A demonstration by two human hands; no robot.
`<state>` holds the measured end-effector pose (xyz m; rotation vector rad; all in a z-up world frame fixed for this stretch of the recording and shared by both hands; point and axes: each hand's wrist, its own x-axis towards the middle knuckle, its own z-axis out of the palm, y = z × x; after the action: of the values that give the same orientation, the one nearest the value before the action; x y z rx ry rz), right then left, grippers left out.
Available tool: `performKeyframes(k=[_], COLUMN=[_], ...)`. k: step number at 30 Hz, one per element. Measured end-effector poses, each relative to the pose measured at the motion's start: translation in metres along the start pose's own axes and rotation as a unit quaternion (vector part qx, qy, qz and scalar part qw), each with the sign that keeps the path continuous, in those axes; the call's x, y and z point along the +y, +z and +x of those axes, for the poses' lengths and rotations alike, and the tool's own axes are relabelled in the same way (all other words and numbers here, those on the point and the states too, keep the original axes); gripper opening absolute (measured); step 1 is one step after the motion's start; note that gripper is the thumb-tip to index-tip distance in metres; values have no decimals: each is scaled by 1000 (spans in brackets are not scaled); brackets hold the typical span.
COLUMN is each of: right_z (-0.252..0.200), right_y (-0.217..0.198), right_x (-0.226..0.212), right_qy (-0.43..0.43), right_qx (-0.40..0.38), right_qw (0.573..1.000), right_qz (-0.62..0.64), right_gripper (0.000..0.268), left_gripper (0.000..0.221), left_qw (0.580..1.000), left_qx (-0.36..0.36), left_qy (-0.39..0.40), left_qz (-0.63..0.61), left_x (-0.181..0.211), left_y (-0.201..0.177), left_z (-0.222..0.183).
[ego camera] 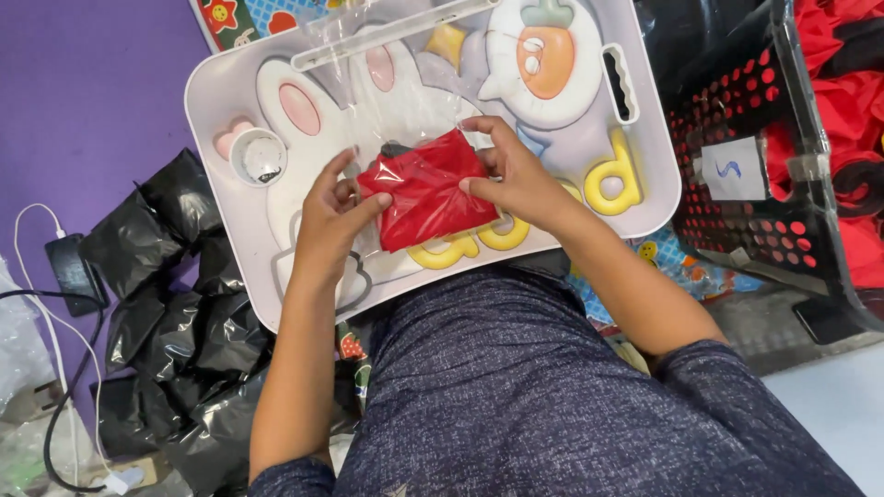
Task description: Folding red fabric covers and placing them into black plastic shipping bags for fulfillment.
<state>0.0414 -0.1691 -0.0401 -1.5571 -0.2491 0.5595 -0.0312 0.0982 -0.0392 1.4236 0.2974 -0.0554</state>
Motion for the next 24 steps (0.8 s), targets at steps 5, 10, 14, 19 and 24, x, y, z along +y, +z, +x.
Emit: performKeyframes(k=[5,10,14,19,24], right_z=[-18,-31,-7,-4,-5], right_y=[4,22,17,15,16], right_x=[-24,-31,4,11,11], right_qy=[17,-197,-347,-292,-262], right_qx=[41,137,67,-3,-21], right_qw=[968,888,757,762,767], right_qz=[-246,-391,-550,-578,-586], right_gripper=[68,66,49,49,53], left_gripper=[51,51,59,75,52], left_qw=[985,986,971,952,808], left_qx=[25,19,34,85,62], left_qy=[-43,-57,-43,8,387], left_qz=[163,159,234,294,439], left_x=[-7,23,6,34,33], left_y=[3,20,13,23,36], left_z=[14,4,11,-6,-14])
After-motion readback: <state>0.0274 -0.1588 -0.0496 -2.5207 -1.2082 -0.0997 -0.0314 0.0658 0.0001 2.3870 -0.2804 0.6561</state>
